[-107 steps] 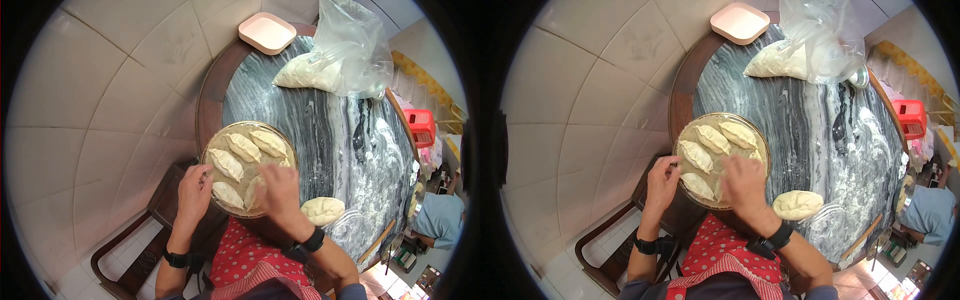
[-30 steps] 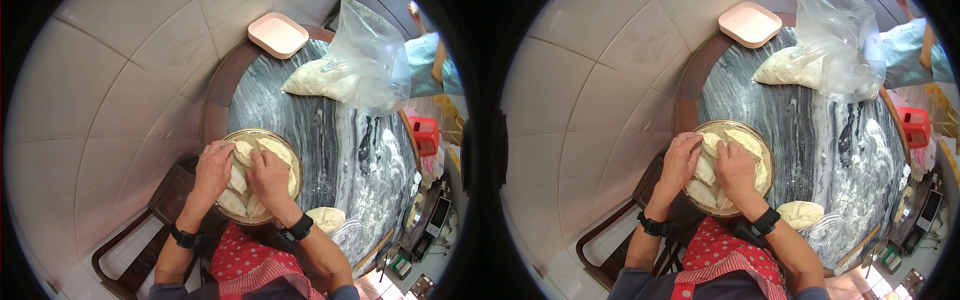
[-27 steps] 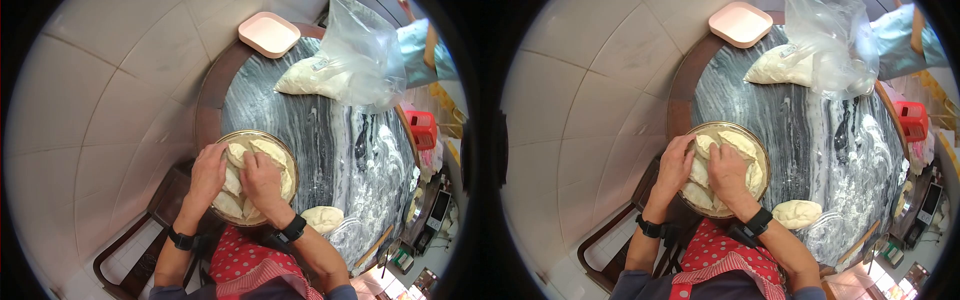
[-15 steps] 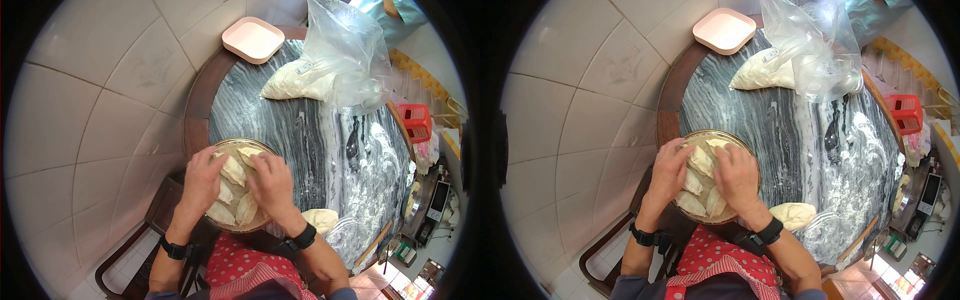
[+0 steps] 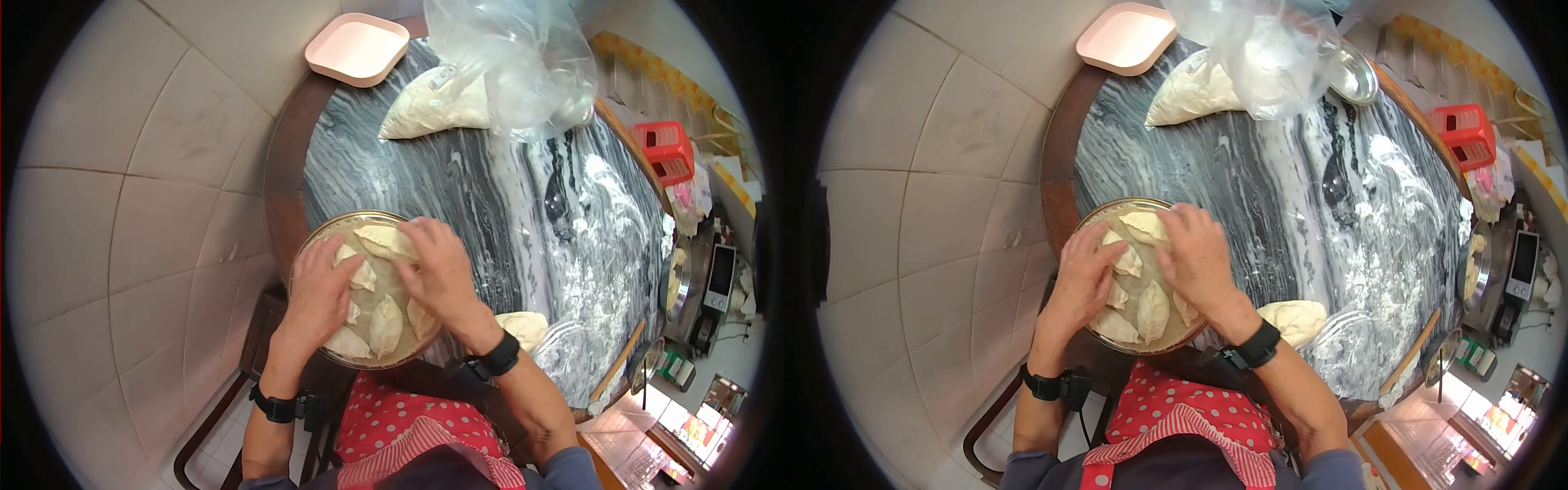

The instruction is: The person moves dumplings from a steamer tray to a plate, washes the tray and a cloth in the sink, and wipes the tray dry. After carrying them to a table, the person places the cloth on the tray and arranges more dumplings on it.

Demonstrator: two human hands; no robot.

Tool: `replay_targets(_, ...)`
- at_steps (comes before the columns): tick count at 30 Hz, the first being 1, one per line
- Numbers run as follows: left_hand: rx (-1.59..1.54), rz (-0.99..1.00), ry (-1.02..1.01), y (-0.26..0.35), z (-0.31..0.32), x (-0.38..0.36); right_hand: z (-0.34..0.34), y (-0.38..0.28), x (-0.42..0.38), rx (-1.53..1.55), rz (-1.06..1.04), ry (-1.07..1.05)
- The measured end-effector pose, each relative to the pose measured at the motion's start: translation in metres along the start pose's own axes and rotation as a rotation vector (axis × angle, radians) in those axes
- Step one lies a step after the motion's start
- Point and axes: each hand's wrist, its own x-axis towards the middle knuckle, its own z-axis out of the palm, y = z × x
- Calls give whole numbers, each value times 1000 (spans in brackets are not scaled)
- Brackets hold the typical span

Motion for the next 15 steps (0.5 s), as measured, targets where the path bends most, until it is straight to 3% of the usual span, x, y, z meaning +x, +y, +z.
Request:
replay_targets(3, -48, -53, 41, -5, -10, -2, -31, 18, -10, 62, 155, 185)
replay_targets(6, -73, -120, 101, -18, -26, -4, -58, 33, -27, 136, 337, 179)
replay_targets(8, -174, -299, 187, -24, -35, -14, -71, 34, -39, 115, 345, 213)
replay_targets(12, -352, -420, 296, -69, -22, -62, -71, 39, -64, 134, 378, 209)
replay_targets(14, -661, -815, 398, -67, -16, -86, -61, 35, -77, 55, 313, 174)
replay_targets(15, -661, -812, 400, -64, -12, -95, -53, 29, -82, 69, 262, 115)
